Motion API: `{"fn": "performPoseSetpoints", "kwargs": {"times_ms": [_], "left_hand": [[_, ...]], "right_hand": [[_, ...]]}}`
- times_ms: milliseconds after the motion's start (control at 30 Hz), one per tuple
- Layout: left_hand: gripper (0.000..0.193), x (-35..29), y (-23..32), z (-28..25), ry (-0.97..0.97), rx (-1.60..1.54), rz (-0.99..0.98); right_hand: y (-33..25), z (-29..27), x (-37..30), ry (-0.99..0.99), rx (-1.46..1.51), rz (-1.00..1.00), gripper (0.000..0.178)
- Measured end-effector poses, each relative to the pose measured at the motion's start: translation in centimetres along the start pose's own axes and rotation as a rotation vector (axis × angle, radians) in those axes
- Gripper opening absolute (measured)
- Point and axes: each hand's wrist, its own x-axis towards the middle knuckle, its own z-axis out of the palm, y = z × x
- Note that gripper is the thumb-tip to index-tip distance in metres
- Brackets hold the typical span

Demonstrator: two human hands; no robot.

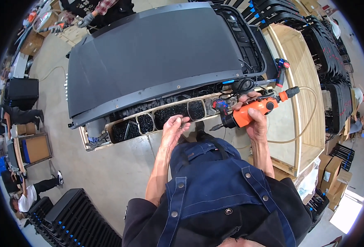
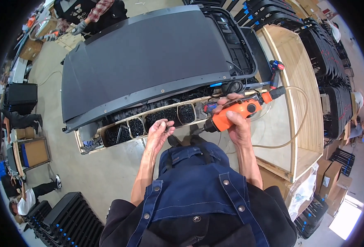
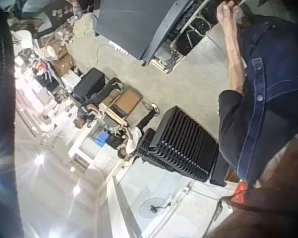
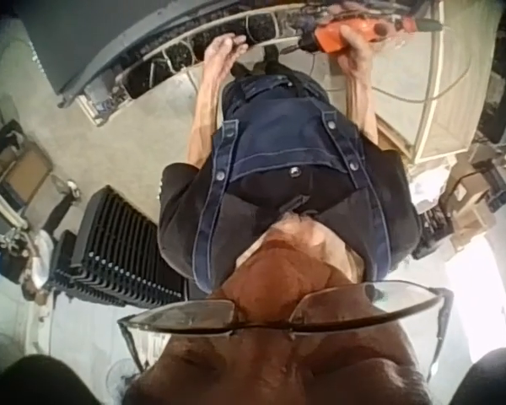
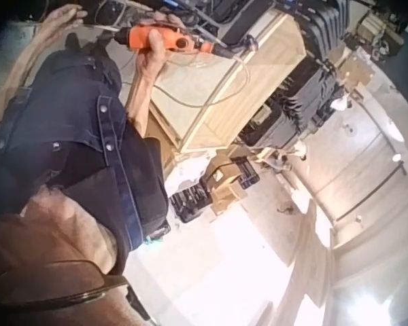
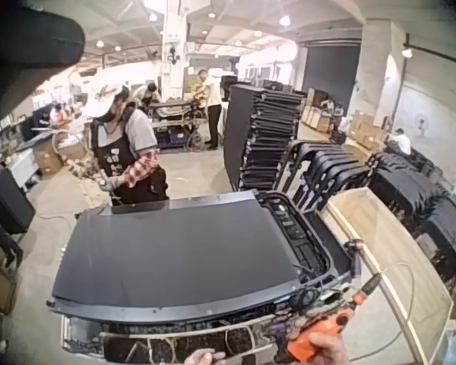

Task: Assembling the main components of a treadmill unit including attaching panels and securing parts with power tools.

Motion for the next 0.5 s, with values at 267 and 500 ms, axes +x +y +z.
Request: {"fn": "performPoseSetpoints", "kwargs": {"times_ms": [267,500], "left_hand": [[0.033,-0.2,-0.7,7.9,-0.044,0.018,-0.022],[0.024,1.5,-2.2,13.0,-0.094,-0.217,-0.089]], "right_hand": [[-0.8,-1.2,4.1,-0.059,0.144,-0.003,0.048],[-1.4,-4.5,6.9,-0.029,0.243,-0.005,0.048]]}}
